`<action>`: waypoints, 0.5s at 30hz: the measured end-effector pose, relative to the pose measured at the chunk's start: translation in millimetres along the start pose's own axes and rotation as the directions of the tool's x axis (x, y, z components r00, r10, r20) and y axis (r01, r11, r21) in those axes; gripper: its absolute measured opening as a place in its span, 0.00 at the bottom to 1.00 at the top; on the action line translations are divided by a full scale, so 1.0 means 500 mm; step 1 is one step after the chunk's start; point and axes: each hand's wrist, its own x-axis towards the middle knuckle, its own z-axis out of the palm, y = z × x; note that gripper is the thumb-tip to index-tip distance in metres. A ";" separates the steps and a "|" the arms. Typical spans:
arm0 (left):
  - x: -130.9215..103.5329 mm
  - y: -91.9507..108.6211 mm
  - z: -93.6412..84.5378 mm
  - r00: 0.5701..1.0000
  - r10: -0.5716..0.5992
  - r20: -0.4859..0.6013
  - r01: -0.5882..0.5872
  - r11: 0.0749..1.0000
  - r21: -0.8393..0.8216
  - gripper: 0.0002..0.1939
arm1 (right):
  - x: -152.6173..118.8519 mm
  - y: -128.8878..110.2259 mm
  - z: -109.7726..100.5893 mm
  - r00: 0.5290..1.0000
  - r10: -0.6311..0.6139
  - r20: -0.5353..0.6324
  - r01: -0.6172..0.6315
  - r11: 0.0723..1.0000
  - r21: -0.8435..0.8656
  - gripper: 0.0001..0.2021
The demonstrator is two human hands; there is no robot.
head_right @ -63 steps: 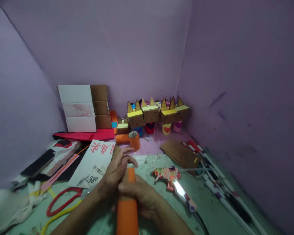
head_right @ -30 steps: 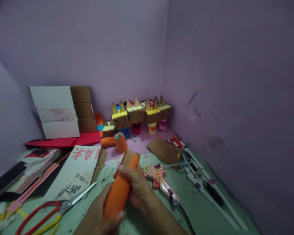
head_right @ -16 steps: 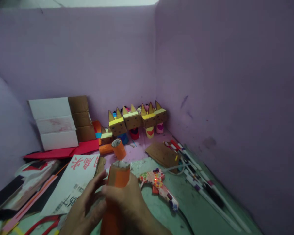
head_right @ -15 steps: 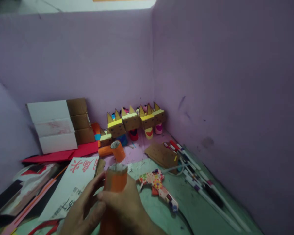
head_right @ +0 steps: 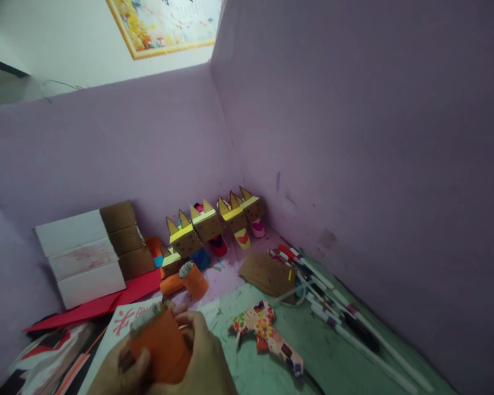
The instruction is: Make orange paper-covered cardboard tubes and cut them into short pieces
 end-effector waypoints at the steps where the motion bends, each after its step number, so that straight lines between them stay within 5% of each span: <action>1: 0.009 0.001 -0.009 1.000 -0.026 0.010 0.026 0.997 -0.071 0.31 | 0.002 0.002 0.001 0.999 0.013 0.035 -0.014 0.999 0.035 0.34; 7: 0.018 0.030 -0.036 0.991 -0.132 -0.001 0.125 0.937 -0.325 0.18 | 0.008 0.022 -0.003 0.996 -0.010 0.085 0.007 0.999 0.037 0.30; 11: 0.016 0.029 -0.031 0.986 -0.156 0.061 0.167 0.919 -0.358 0.16 | 0.007 0.026 -0.006 1.000 -0.006 0.009 0.006 1.000 0.013 0.22; 15: 0.021 0.007 -0.025 0.989 -0.131 0.062 0.144 0.918 -0.369 0.15 | -0.002 0.015 0.001 0.998 0.006 -0.065 -0.012 0.995 -0.103 0.28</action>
